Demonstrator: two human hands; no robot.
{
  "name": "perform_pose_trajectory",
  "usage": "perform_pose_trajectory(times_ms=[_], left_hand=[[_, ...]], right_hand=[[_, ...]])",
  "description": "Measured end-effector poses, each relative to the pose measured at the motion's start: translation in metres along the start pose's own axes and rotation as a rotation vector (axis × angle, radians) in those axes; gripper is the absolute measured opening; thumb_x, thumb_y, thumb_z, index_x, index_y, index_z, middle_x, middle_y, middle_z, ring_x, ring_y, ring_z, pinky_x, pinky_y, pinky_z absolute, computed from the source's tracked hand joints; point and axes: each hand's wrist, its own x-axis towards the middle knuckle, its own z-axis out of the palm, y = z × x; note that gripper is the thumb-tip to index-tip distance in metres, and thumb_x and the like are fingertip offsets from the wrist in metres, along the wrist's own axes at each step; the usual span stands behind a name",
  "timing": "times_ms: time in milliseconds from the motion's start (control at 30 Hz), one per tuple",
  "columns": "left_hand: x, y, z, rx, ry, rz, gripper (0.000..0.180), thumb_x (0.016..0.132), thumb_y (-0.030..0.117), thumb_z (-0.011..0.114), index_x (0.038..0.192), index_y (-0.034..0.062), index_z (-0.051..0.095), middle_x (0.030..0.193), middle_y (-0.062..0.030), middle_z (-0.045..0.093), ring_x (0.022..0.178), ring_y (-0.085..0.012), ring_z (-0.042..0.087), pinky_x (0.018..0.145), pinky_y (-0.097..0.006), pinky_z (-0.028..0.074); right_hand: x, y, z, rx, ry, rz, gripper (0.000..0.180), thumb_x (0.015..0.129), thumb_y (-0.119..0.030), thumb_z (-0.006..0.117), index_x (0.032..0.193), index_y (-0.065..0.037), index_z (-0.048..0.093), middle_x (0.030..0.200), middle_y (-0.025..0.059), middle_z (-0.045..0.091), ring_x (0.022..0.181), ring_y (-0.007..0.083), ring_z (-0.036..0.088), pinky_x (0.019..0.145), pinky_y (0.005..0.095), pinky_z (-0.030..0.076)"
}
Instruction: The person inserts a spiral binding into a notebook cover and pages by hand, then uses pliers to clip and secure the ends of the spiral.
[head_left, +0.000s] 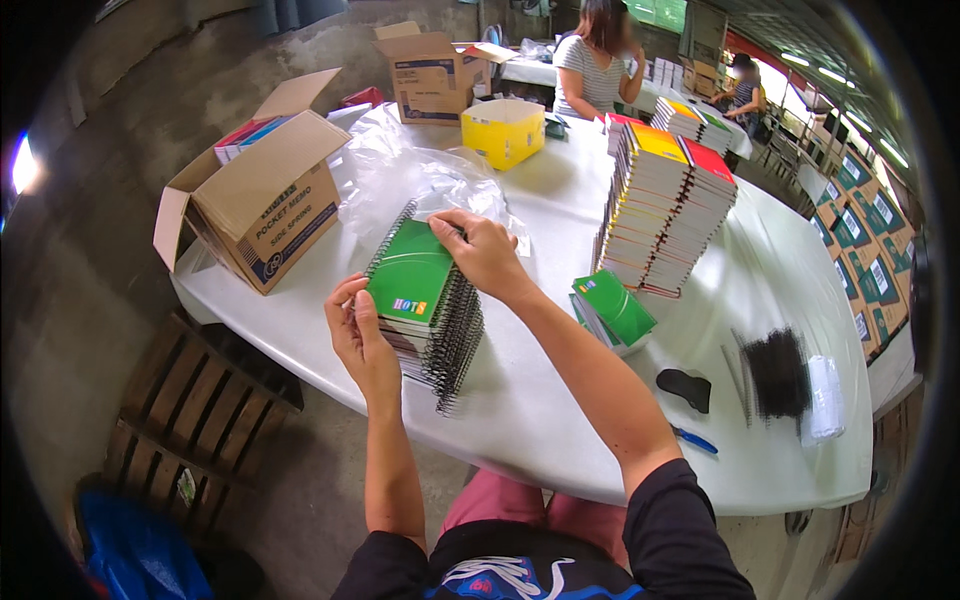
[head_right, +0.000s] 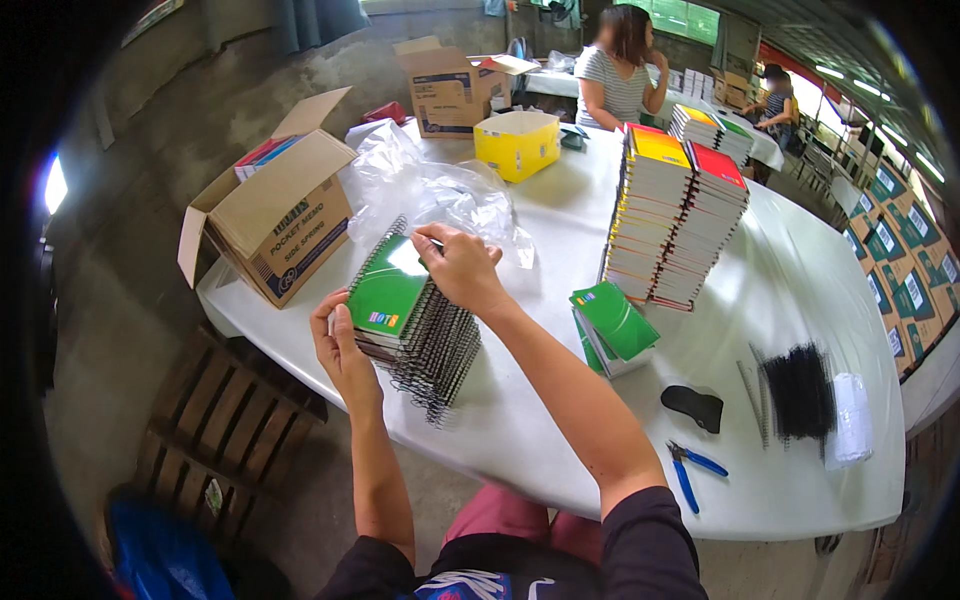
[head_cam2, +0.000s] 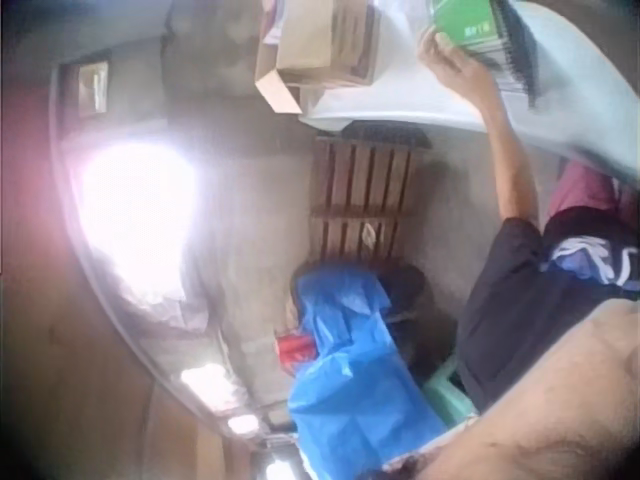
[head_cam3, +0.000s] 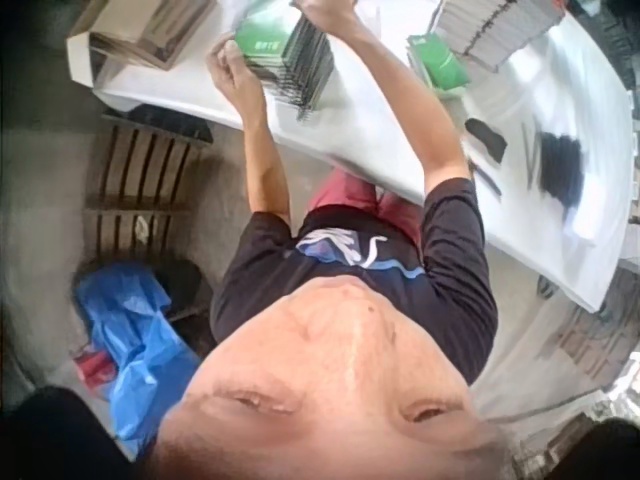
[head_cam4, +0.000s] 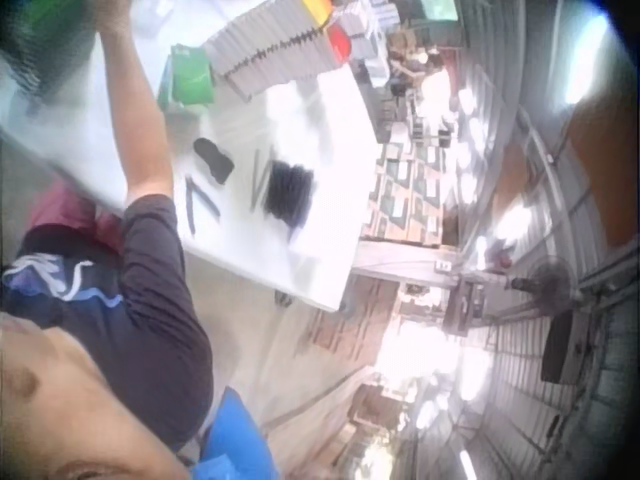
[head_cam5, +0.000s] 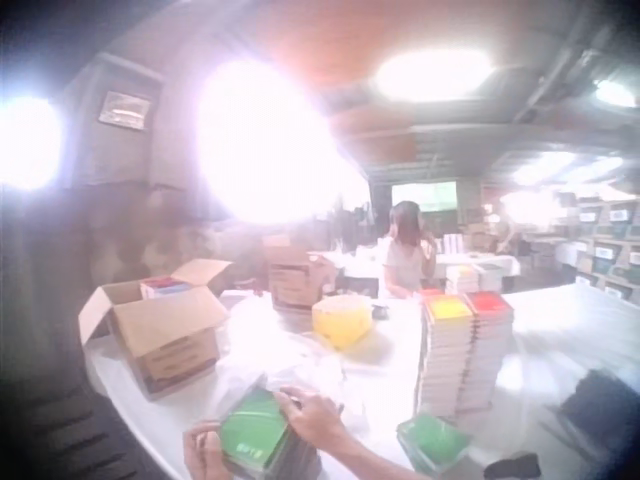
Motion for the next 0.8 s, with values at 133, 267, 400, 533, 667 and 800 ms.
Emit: perform_pose_trajectory(times_ms=[133,267,400,533,667,800], left_hand=[[-0.012,0.018,0.01,0.035,0.063,0.138,0.021,0.098,0.019,0.044,0.11,0.0022,0.051,0.116,-0.0088,0.051,0.103,-0.0145,0.049,0.088,-0.028,0.04],[-0.022,0.041,-0.014,0.167,0.268,0.33,0.022,0.097,0.016,0.041,0.112,0.0013,0.049,0.115,-0.0119,0.048,0.109,-0.0197,0.047,0.093,-0.033,0.04],[-0.045,0.05,-0.006,0.032,0.123,0.726,0.022,0.092,0.021,0.048,0.103,0.0017,0.048,0.108,-0.0146,0.046,0.104,-0.0255,0.048,0.085,-0.038,0.043],[-0.103,0.051,0.055,-0.005,-0.473,0.693,0.029,0.08,0.02,0.064,0.1,0.0041,0.049,0.097,-0.0141,0.049,0.092,-0.0293,0.054,0.077,-0.041,0.047],[-0.153,0.04,0.086,0.147,-0.878,0.651,0.056,0.07,0.023,0.075,0.119,0.0084,0.052,0.113,-0.0136,0.054,0.107,-0.0318,0.054,0.096,-0.047,0.037],[-0.2,-0.003,0.106,0.559,-1.026,0.55,0.06,0.079,0.049,0.062,0.128,0.0165,0.052,0.111,-0.0033,0.054,0.118,-0.0197,0.046,0.105,-0.061,0.0]], right_hand=[[-0.008,0.052,-0.021,-0.113,0.23,-0.143,0.032,0.089,-0.038,0.053,0.111,-0.016,0.063,0.116,0.0079,0.061,0.11,0.025,0.055,0.089,0.0485,0.03],[-0.085,0.152,-0.133,-0.625,0.284,0.169,0.041,0.081,-0.038,0.065,0.111,-0.012,0.062,0.11,0.0098,0.063,0.103,0.028,0.059,0.082,0.0443,0.043],[-0.128,0.126,-0.176,-0.581,0.092,0.787,0.05,0.077,-0.042,0.07,0.109,-0.006,0.06,0.098,0.0126,0.066,0.094,0.0311,0.062,0.079,0.0449,0.048],[-0.157,0.113,-0.199,-0.679,0.33,0.556,0.047,0.075,-0.04,0.072,0.104,-0.005,0.06,0.09,0.0135,0.067,0.088,0.0322,0.064,0.075,0.0426,0.049],[-0.207,0.066,-0.167,-0.492,0.165,0.179,0.039,0.073,-0.031,0.073,0.097,-0.005,0.059,0.095,0.0131,0.065,0.088,0.0326,0.062,0.072,0.0414,0.049],[-0.278,0.071,-0.139,-0.607,-0.019,0.312,0.047,0.07,-0.019,0.075,0.111,-0.003,0.057,0.109,0.012,0.062,0.101,0.0335,0.058,0.084,0.0405,0.049]])
